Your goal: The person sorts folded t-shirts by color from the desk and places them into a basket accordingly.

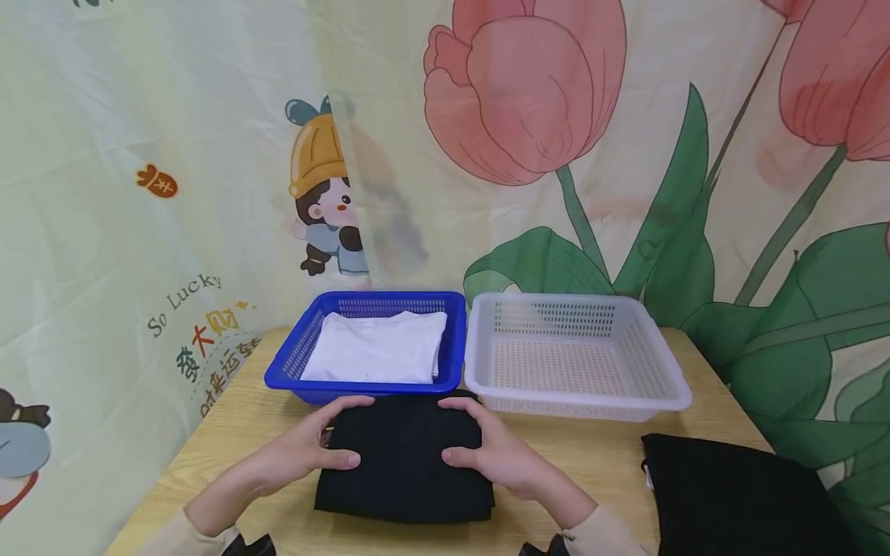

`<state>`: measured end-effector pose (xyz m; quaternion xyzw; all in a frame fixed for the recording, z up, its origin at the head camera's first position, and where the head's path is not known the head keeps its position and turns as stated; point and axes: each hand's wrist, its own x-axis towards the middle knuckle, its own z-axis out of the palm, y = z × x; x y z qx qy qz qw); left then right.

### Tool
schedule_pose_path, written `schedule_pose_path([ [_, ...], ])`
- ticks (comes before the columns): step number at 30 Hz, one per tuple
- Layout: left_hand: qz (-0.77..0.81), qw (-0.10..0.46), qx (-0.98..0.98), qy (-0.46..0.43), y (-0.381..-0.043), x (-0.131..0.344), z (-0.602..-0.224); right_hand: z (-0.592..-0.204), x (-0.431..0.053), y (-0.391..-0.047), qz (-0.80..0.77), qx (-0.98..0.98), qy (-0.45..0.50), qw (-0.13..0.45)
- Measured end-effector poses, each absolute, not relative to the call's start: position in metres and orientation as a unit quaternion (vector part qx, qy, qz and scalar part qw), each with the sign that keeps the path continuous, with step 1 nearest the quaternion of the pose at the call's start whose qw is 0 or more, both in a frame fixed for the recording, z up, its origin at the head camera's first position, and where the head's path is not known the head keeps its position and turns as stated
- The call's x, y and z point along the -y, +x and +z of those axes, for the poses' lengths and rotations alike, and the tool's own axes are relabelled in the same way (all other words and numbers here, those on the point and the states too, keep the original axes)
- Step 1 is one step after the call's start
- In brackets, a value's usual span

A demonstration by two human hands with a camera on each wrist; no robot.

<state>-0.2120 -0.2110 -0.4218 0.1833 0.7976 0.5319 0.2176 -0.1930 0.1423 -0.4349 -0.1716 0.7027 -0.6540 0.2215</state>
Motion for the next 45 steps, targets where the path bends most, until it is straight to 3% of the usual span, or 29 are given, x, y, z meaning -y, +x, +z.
schedule_pose_path([
  [11,0.542,0.217,-0.787,0.202,-0.209,0.187,-0.397,-0.408,-0.171,-0.189,-0.657,-0.694,-0.183,0.228],
  [19,0.558,0.201,-0.775,0.217,-0.226,0.159,-0.374,-0.385,-0.202,-0.206,-0.668,-0.684,-0.179,0.233],
  [45,0.637,0.189,-0.711,0.231,-0.324,0.005,-0.369,-0.372,-0.347,-0.275,-0.552,-0.815,-0.149,0.090],
])
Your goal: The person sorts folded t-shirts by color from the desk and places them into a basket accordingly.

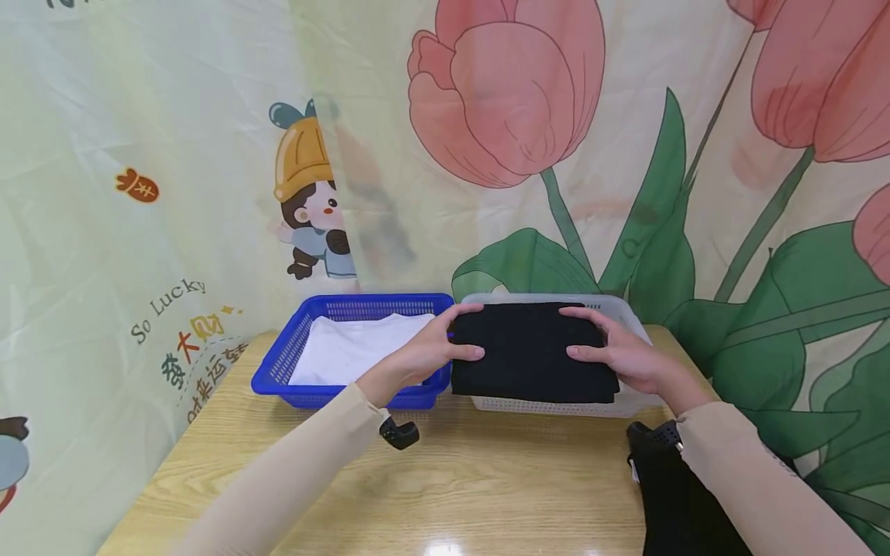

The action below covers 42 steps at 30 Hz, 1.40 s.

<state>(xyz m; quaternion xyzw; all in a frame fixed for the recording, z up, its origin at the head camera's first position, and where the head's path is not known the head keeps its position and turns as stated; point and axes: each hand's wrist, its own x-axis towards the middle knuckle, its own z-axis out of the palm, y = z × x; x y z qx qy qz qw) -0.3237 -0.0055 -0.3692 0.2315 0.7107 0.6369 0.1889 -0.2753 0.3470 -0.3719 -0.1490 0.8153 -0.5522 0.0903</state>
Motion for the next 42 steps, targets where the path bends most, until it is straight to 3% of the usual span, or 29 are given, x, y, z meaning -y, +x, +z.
schedule_pose_path([
  [11,0.652,0.189,-0.706,0.203,-0.352,-0.053,-0.392,-0.393,-0.392,-0.295,-0.543,-0.830,-0.093,0.092],
  [23,0.658,0.173,-0.717,0.150,-0.370,-0.073,-0.422,-0.417,-0.389,-0.314,-0.523,-0.846,-0.037,0.099],
  [30,0.638,0.137,-0.747,0.131,-0.370,-0.085,-0.423,-0.425,-0.386,-0.319,-0.524,-0.847,-0.034,0.082],
  [42,0.624,0.132,-0.764,0.098,-0.371,-0.091,-0.423,-0.431,-0.382,-0.329,-0.497,-0.865,-0.020,0.062],
])
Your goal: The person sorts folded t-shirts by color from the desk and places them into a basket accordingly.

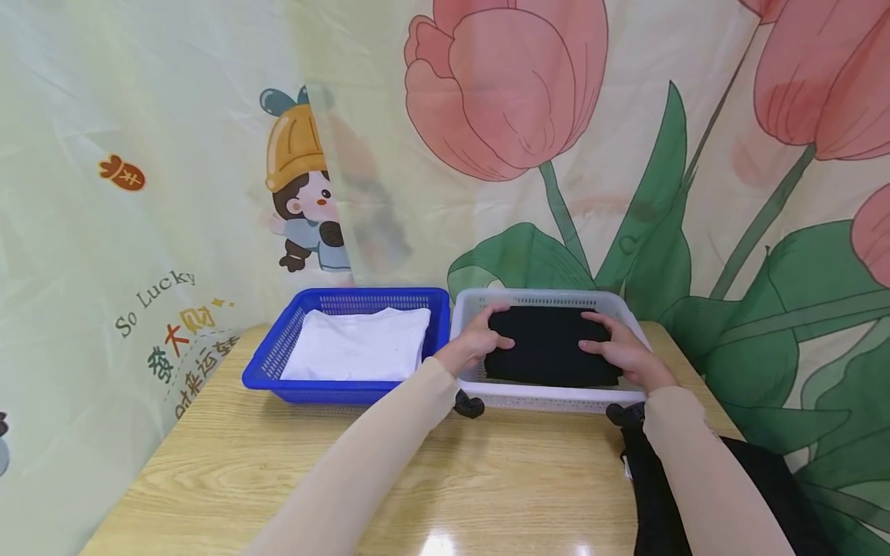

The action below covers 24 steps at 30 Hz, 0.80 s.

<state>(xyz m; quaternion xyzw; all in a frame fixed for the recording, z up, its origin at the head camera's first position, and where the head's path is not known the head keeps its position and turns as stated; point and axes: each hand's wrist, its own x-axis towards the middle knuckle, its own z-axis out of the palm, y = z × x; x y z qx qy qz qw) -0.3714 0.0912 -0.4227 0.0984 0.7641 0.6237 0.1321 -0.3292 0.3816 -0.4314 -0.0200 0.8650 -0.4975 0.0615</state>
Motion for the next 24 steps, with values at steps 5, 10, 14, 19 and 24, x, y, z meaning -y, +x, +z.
schedule_pose_path([
  [5,0.616,0.128,-0.771,0.101,-0.373,-0.093,-0.424,-0.432,-0.379,-0.329,-0.492,-0.868,-0.025,0.059],
  [10,0.607,0.121,-0.778,0.106,-0.375,-0.096,-0.426,-0.433,-0.378,-0.327,-0.491,-0.869,-0.022,0.059],
  [14,0.607,0.123,-0.779,0.103,-0.378,-0.097,-0.429,-0.434,-0.378,-0.327,-0.489,-0.870,-0.016,0.064],
  [19,0.602,0.137,-0.781,0.094,-0.385,-0.098,-0.434,-0.434,-0.378,-0.329,-0.483,-0.873,-0.008,0.066],
  [24,0.587,0.156,-0.791,0.070,-0.393,-0.103,-0.437,-0.435,-0.380,-0.330,-0.480,-0.874,-0.013,0.069],
])
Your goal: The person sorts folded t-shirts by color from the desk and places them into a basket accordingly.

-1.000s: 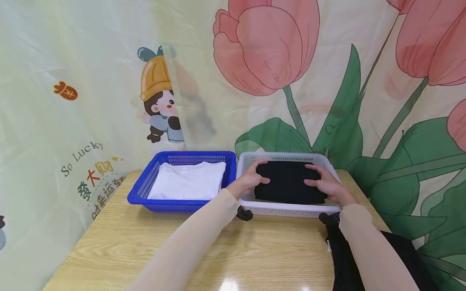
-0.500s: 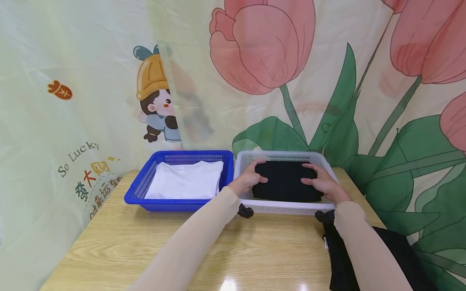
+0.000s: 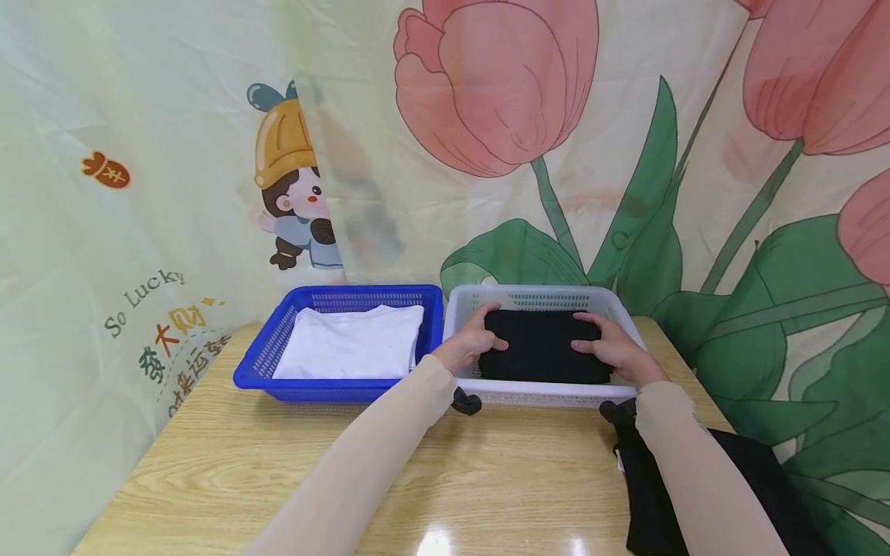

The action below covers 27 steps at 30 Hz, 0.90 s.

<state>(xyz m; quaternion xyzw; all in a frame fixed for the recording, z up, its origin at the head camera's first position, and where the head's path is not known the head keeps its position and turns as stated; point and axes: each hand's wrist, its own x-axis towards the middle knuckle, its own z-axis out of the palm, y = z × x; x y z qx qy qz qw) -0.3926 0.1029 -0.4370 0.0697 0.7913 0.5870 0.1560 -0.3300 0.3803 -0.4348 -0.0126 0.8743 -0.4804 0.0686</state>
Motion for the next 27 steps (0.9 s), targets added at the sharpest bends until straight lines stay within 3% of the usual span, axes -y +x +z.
schedule_pose_path([
  [27,0.564,0.177,-0.805,0.061,-0.3890,-0.1011,-0.4341,-0.4346,-0.3791,-0.3298,-0.479,-0.874,-0.011,0.078],
])
